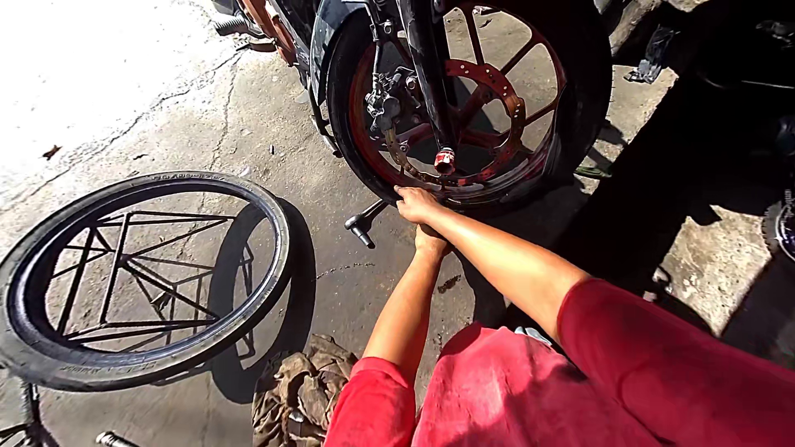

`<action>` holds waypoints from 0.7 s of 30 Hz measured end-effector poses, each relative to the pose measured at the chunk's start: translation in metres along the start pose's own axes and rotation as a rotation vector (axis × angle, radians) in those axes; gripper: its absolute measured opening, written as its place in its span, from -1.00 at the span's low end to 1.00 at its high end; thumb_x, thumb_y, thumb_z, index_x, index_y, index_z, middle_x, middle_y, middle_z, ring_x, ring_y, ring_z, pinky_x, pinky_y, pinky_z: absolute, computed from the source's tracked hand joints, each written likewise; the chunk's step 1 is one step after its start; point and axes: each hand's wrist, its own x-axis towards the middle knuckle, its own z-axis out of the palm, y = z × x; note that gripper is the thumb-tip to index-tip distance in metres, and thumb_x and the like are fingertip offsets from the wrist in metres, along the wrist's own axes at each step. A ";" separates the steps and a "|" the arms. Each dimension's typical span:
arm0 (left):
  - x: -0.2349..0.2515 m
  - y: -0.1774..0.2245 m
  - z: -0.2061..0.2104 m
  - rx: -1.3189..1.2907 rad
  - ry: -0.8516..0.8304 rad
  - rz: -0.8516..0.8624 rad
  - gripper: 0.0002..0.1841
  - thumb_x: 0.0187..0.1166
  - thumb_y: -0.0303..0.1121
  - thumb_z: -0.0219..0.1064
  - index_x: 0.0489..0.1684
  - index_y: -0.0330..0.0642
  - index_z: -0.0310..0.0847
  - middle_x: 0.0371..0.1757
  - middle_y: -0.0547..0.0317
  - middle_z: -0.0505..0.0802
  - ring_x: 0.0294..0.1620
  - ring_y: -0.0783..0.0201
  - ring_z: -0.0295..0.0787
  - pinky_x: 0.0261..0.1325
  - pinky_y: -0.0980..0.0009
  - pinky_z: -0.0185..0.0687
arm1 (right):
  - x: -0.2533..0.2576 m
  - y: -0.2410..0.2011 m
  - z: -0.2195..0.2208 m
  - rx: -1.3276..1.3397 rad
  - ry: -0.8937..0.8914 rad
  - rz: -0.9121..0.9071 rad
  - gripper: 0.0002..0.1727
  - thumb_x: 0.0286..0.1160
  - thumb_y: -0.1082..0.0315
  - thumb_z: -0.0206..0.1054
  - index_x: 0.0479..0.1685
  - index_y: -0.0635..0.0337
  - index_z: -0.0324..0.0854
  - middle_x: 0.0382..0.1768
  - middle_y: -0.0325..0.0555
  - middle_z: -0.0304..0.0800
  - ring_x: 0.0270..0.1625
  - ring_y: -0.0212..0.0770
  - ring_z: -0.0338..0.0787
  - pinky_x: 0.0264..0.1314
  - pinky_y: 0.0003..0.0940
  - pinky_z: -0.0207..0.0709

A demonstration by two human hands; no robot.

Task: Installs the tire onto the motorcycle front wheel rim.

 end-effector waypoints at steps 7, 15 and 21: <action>-0.007 0.018 -0.010 -0.148 -0.118 -0.121 -0.65 0.78 -0.28 0.14 0.20 -0.38 0.69 0.22 -0.23 0.82 0.33 -0.05 0.73 0.42 -0.04 0.54 | 0.066 0.029 0.021 0.071 -0.185 0.169 -0.47 0.67 0.09 0.17 0.50 0.21 0.60 0.44 0.23 0.68 0.56 0.20 0.60 0.54 0.33 0.40; 0.016 0.007 0.008 0.324 -0.177 0.049 -0.47 0.70 -0.15 0.27 0.53 -0.33 0.52 0.57 -0.22 0.62 0.68 -0.03 0.43 0.73 0.07 0.23 | 0.013 0.038 0.008 0.104 0.121 0.039 -0.61 0.70 0.35 0.10 0.35 0.16 0.72 0.36 0.12 0.75 0.48 0.10 0.68 0.55 0.15 0.48; 0.054 -0.012 0.012 0.359 0.012 0.304 -0.50 0.72 -0.31 0.14 0.63 -0.27 0.45 0.68 -0.21 0.50 0.58 -0.08 0.58 0.57 0.13 0.52 | -0.052 0.071 -0.003 0.013 0.230 0.323 -0.54 0.87 0.24 -0.07 0.57 0.10 0.54 0.50 0.25 0.59 0.46 0.23 0.69 0.45 0.18 0.56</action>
